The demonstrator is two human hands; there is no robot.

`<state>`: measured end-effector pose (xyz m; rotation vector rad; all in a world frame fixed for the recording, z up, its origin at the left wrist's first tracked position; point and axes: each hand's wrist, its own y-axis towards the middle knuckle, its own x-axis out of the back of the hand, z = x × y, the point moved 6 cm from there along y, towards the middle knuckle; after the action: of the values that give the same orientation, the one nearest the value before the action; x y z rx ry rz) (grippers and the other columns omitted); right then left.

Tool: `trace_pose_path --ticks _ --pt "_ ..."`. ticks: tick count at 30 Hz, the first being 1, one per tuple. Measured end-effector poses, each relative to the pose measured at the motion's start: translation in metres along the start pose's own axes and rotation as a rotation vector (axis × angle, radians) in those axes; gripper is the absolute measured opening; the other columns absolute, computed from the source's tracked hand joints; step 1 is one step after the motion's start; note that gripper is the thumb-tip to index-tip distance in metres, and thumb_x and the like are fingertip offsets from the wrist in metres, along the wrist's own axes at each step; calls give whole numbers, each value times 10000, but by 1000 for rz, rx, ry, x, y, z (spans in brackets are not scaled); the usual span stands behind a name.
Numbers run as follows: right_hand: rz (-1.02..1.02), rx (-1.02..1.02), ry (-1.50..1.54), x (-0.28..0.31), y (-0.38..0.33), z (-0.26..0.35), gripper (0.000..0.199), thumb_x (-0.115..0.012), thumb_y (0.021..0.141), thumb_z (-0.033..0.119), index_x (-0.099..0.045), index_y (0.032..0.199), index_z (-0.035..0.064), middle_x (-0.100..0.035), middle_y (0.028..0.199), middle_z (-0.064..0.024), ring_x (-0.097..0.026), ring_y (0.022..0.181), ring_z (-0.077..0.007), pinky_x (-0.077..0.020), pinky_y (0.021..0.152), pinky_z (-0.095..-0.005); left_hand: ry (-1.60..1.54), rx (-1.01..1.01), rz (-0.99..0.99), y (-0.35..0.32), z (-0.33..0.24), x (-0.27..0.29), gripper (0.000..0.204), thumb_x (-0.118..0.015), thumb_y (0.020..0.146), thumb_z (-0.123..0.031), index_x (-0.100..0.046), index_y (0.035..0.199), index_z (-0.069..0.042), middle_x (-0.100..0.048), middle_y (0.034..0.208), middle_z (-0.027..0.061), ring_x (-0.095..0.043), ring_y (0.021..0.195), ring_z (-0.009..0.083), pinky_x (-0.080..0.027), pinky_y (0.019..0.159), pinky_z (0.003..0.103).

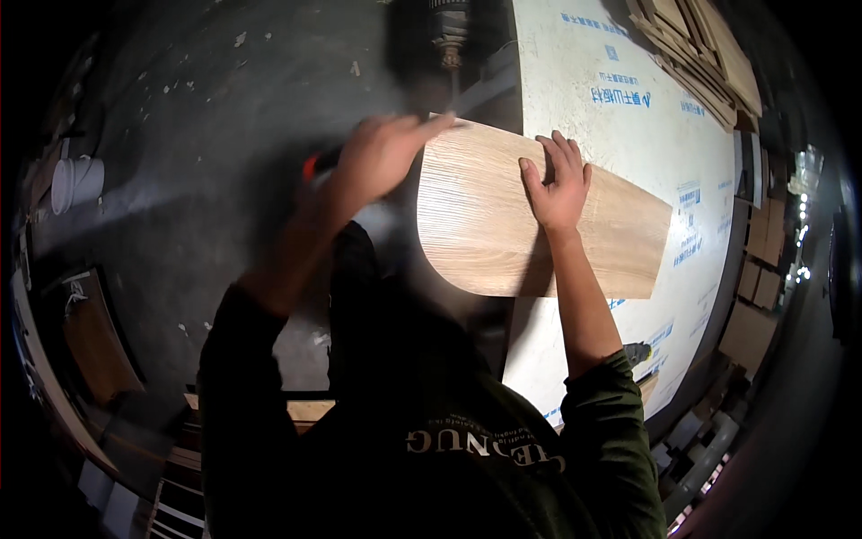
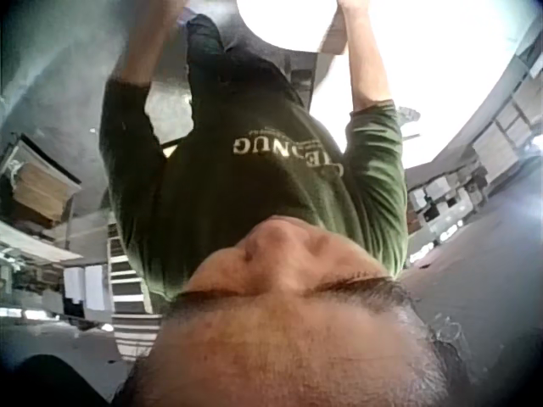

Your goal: Trimming the edge of a wood panel with a utility knife.

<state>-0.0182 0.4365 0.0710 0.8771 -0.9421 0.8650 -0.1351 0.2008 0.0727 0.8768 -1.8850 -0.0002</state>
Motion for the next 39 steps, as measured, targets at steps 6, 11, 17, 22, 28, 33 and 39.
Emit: trace_pose_path --ticks 6,11,17,22,28,33,39 --pt "-16 -14 7 5 -4 -5 482 -686 778 471 -639 1170 194 -545 1346 -83 -404 1326 -326 -188 1110 -595 262 -88 176 -37 -36 -15 490 -515 863 -61 -574 1312 -247 -547 689 56 -521 643 243 -441 712 373" --pt "-8 -8 -7 2 -2 -1 492 -690 768 478 -645 1165 191 -548 1343 -82 -405 1328 -320 -189 1112 -587 -108 -214 730 -154 -109 -18 510 -546 856 -87 -561 1320 -297 -572 824 45 -570 805 184 -467 675 328" --pt "-19 -13 -19 3 -3 -6 485 -682 779 487 -648 1164 195 -550 1338 -82 -404 1326 -319 -194 1110 -588 -311 271 78 -44 -27 7 434 -497 863 -9 -633 1234 -188 -632 806 115 -584 676 296 -469 627 401" --pt "-16 -24 7 3 0 -3 495 -678 782 507 -646 1163 193 -542 1347 -77 -406 1324 -313 -194 1108 -590 -250 186 71 -65 -28 -9 408 -499 868 -50 -628 1238 -163 -626 756 130 -576 647 293 -460 607 399" --pt "-30 -21 80 1 2 -10 551 -741 735 481 -635 1169 158 -541 1334 -120 -447 1290 -304 -208 1112 -560 -256 3 267 -178 -140 -31 425 -565 856 -144 -606 1277 -177 -690 987 110 -665 782 250 -525 750 354" --pt "-156 11 135 31 9 -76 592 -794 703 426 -618 1139 66 -580 1202 -204 -532 1143 -339 -374 1008 -459 -1162 1048 -383 -157 -101 -58 491 -490 973 -66 -356 1442 -10 -672 936 68 -614 804 91 -489 759 213" --pt "-57 -203 -50 52 -15 -112 565 -772 740 443 -616 1103 40 -587 1084 -182 -549 1041 -361 -448 906 -423 -1276 1123 -306 -122 -76 -57 450 -500 951 -47 -444 1398 -27 -603 833 17 -524 704 45 -450 645 199"
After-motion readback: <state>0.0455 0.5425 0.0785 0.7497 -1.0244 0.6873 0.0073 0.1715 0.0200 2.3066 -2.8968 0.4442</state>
